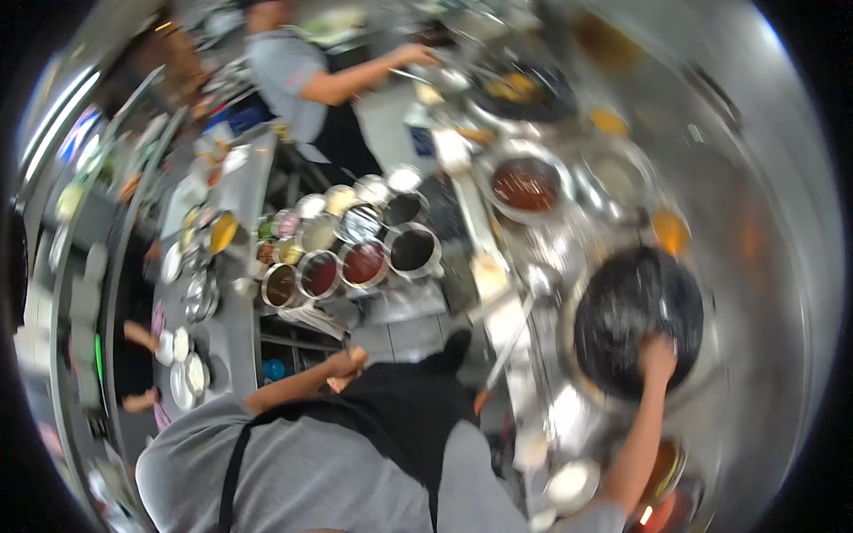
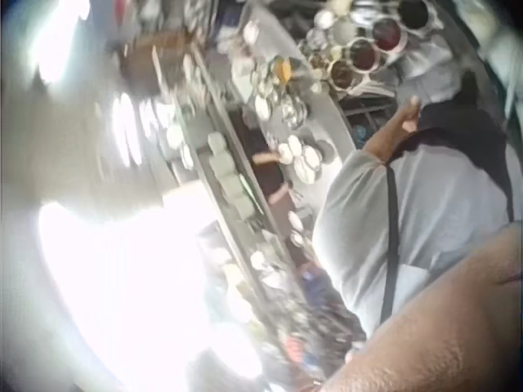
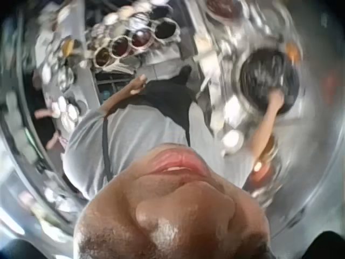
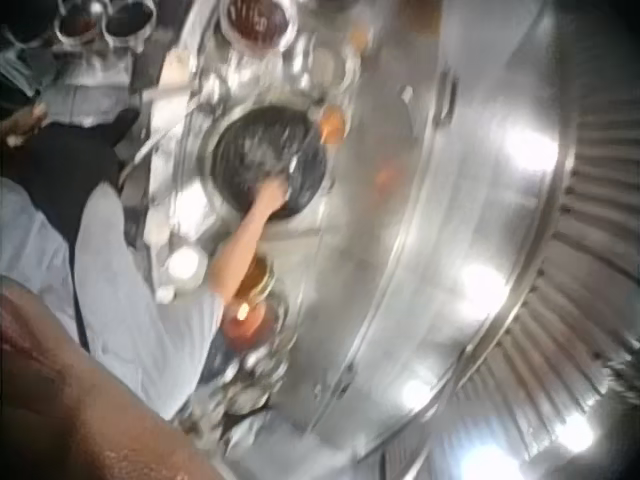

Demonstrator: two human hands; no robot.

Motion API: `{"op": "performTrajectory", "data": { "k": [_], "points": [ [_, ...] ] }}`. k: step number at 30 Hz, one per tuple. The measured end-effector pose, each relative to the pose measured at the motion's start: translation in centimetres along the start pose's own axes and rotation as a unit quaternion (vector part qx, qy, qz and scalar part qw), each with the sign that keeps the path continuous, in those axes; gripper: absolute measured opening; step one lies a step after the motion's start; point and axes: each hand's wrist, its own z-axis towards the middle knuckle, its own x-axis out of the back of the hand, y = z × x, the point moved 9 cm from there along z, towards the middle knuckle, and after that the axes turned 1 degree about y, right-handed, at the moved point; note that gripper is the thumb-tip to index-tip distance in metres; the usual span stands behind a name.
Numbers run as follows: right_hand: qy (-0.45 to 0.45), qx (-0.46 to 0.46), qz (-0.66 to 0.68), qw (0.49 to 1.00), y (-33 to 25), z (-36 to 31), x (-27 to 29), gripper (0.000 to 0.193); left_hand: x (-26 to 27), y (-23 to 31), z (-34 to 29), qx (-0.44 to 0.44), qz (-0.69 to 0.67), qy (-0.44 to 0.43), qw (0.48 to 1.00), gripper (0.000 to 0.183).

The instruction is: The recorder prepares and cooks fried rice in a wok, adding ingredients like egg and rice and stir-frying.

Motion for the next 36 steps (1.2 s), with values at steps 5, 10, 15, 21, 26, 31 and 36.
{"op": "performTrajectory", "data": {
  "k": [5,10,15,21,26,31,36],
  "points": [
    [-0.001,-0.158,0.238,0.958,0.3,5.8,2.5,0.055,0.6,0.9,3.5,-0.147,0.059,-0.020,0.987,0.027],
    [0.014,0.031,0.093,0.995,-12.5,-5.1,5.1,0.032,0.3,3.5,2.1,0.045,-0.243,-0.080,0.966,0.037],
    [0.011,-0.184,0.014,0.983,4.0,-6.2,0.3,0.034,2.4,8.1,1.7,-0.028,-0.047,0.088,0.995,0.059],
    [0.054,-0.232,0.256,0.937,0.1,1.5,2.0,0.030,0.5,14.1,0.7,0.030,-0.051,-0.014,0.998,0.064],
    [0.024,0.018,0.129,0.991,-11.1,-8.9,4.8,0.027,-0.7,9.0,2.6,0.066,-0.132,-0.019,0.989,0.063],
    [-0.078,-0.185,0.084,0.976,6.7,-10.5,0.6,0.036,-1.8,6.2,3.1,0.046,-0.146,0.018,0.988,0.070],
    [0.015,-0.254,0.187,0.949,9.9,0.2,-0.6,0.044,-3.6,8.1,5.4,0.012,-0.070,-0.030,0.997,0.062]
  ]
}}
